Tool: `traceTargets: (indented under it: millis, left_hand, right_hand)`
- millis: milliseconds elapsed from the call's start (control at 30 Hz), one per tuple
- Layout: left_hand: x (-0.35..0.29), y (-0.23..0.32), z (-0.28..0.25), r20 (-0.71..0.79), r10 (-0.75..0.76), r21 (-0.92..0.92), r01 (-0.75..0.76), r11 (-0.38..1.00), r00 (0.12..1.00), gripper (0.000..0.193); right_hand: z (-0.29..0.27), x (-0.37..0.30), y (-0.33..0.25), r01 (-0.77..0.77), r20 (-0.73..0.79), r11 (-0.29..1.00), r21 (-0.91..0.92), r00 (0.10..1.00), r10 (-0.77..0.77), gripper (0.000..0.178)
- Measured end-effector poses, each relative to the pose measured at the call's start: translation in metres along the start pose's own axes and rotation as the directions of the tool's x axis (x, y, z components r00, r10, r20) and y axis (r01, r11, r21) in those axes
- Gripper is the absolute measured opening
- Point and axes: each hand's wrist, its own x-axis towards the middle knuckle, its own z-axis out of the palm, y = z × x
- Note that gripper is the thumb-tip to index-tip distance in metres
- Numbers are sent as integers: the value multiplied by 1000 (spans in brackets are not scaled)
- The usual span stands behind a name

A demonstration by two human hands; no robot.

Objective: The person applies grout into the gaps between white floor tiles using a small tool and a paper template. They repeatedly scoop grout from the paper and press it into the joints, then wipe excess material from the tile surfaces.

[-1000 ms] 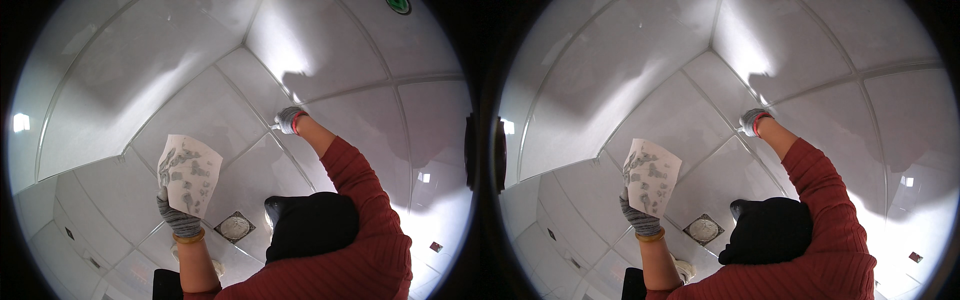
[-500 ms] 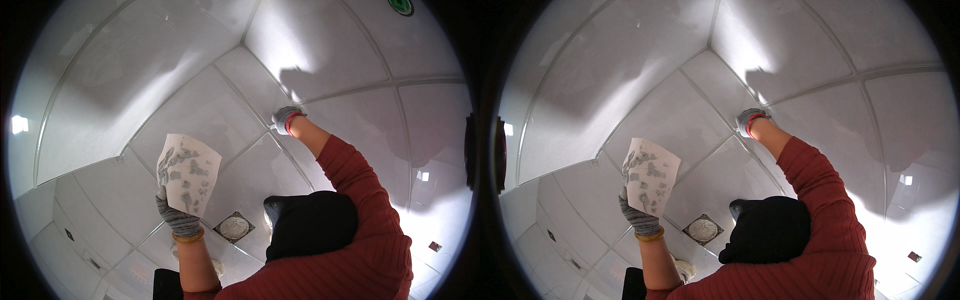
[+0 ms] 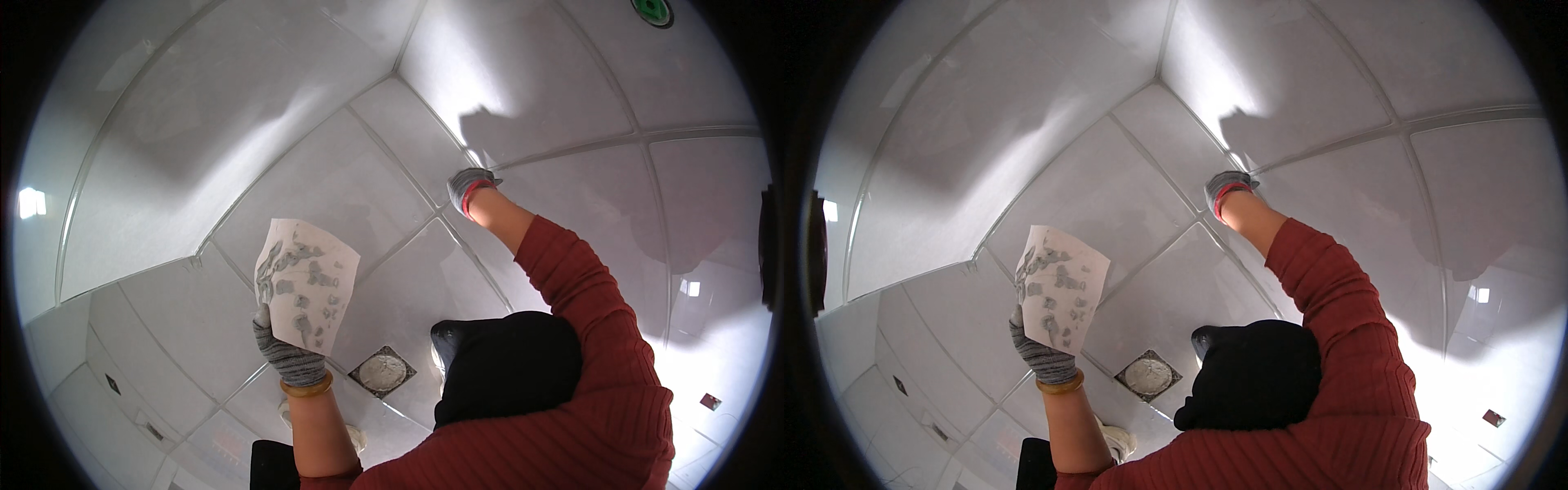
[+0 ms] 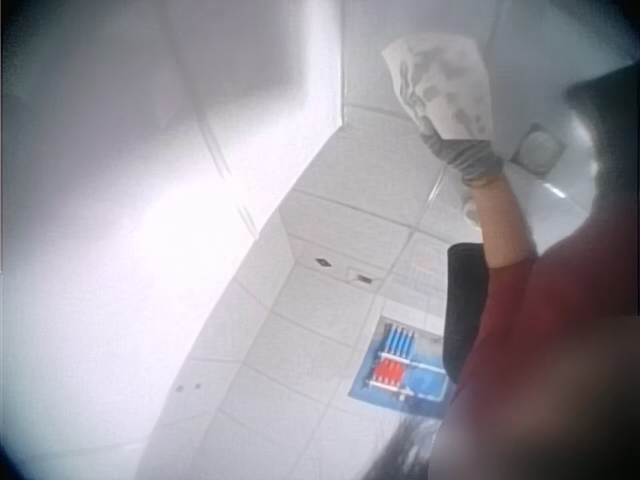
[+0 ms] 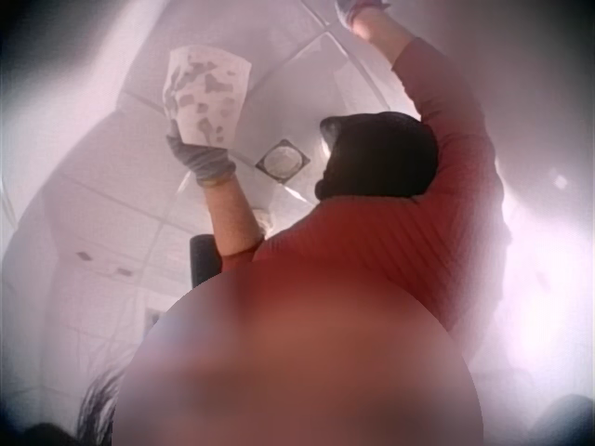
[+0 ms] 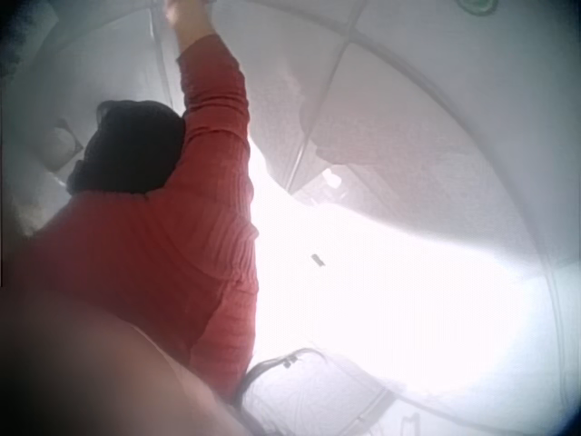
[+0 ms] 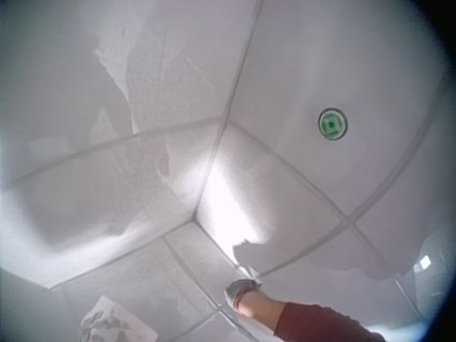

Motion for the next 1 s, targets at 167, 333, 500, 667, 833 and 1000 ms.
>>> traceTargets:
  millis: [167, 333, 500, 667, 833, 1000]
  left_hand:
    - [0, 1, 4, -20, 6, 7, -6, 1000, 1000, 48]
    - [-2, 3, 18, 5, 33, 50, -34, 998, 999, 48]
    - [-6, 4, 30, 64, -3, 30, 1, 1000, 998, 48]
    - [-4, 9, 31, 29, -32, 62, 30, 998, 999, 50]
    - [-2, 12, 27, 2, -81, 57, 81, 995, 997, 52]
    - [-1, 10, 25, 26, -78, 65, 76, 995, 997, 52]
  right_hand:
    - [15, 8, -8, -83, -28, 994, 78, 996, 85, 22]
    - [67, -2, 6, -153, -307, 953, 262, 923, 233, 19]
    - [107, -16, 16, -87, -123, 448, 890, 900, 418, 26]
    - [115, 8, 9, 103, 58, -414, 904, 932, 357, 24]
    - [122, 25, 7, 175, 177, -599, 781, 858, 481, 22]
    - [113, 23, 16, 166, 180, -619, 768, 871, 458, 23]
